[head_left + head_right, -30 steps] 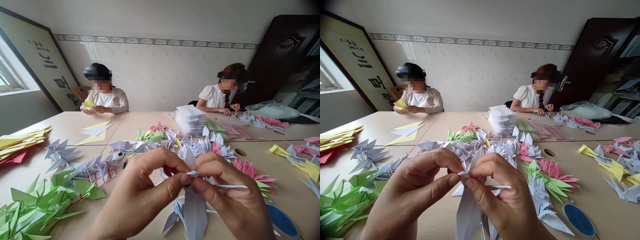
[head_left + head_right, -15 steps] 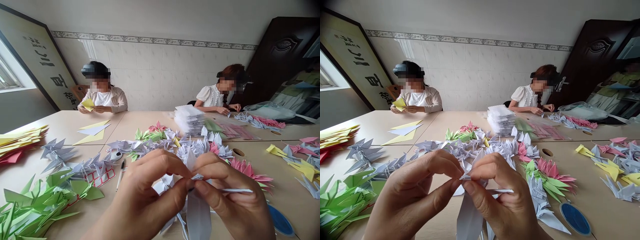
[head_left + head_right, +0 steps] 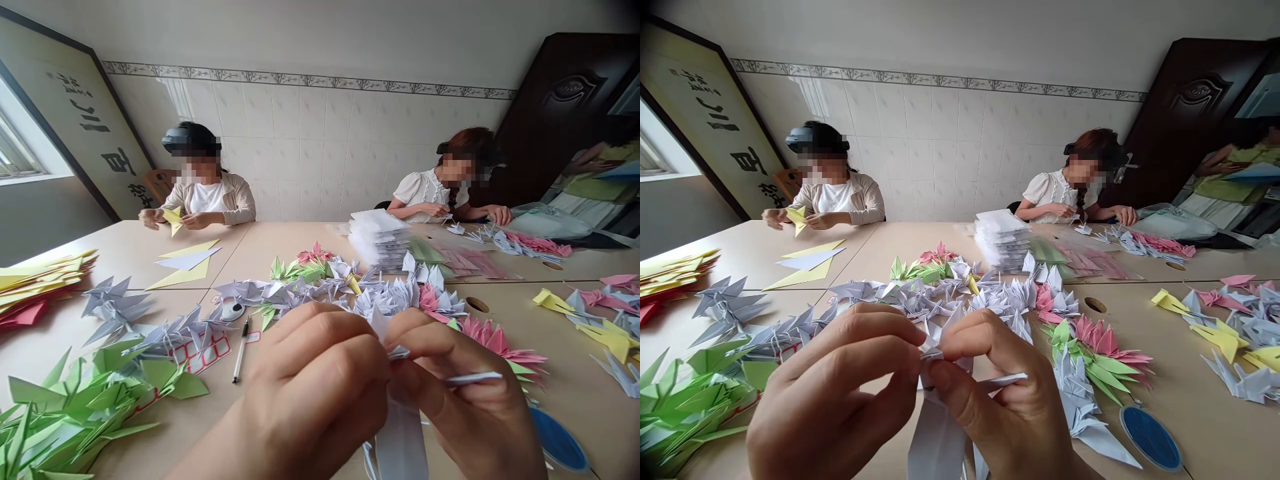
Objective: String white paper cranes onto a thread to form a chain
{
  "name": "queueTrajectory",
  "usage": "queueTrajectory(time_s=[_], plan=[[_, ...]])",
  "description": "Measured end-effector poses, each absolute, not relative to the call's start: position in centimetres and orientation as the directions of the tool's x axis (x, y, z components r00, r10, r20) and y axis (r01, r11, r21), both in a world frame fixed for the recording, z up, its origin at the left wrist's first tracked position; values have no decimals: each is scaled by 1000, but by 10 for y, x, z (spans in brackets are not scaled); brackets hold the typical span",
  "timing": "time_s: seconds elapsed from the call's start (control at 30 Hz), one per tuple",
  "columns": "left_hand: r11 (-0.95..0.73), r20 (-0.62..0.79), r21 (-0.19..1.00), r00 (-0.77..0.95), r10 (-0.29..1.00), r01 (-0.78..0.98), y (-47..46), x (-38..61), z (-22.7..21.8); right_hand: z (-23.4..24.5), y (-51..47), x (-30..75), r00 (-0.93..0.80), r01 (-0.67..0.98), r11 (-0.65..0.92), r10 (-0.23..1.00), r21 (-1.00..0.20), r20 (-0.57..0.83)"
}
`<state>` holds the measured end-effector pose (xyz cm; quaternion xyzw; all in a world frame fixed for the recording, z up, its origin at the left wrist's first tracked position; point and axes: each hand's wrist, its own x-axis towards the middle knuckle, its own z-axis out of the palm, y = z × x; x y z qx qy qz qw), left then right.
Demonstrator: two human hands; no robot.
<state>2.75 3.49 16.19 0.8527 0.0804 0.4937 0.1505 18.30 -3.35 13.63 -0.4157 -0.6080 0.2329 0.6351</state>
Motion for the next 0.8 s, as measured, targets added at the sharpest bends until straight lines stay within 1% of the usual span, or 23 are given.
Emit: queueTrajectory(time_s=[0.07,0.13,0.2,0.3,0.4,0.47,0.57,0.7,0.8], plan=[[-913,812,402,485,324,-63,36,27,162,136,-34,183,160,232,549,793,-803,588],[-850,781,512,479,401,-123,38,26,163,135,-34,183,168,273,554,777,-787,606],[-769,713,621,518,472,-154,41,24,166,136,-35,183,169,328,561,757,-760,632],[-640,577,755,611,541,-147,45,21,171,137,-35,183,164,395,572,726,-719,667],[-531,496,830,665,558,-174,48,20,173,138,-35,183,156,412,580,715,-703,681],[-484,474,852,688,549,-200,49,20,172,138,-35,182,148,411,585,714,-699,684],[-466,473,857,697,539,-221,50,20,169,138,-34,182,148,399,585,719,-707,679],[-531,511,823,669,540,-201,50,21,165,138,-33,182,136,402,602,706,-690,695],[-622,586,755,636,502,-206,49,22,164,139,-33,183,127,389,599,718,-700,685]])
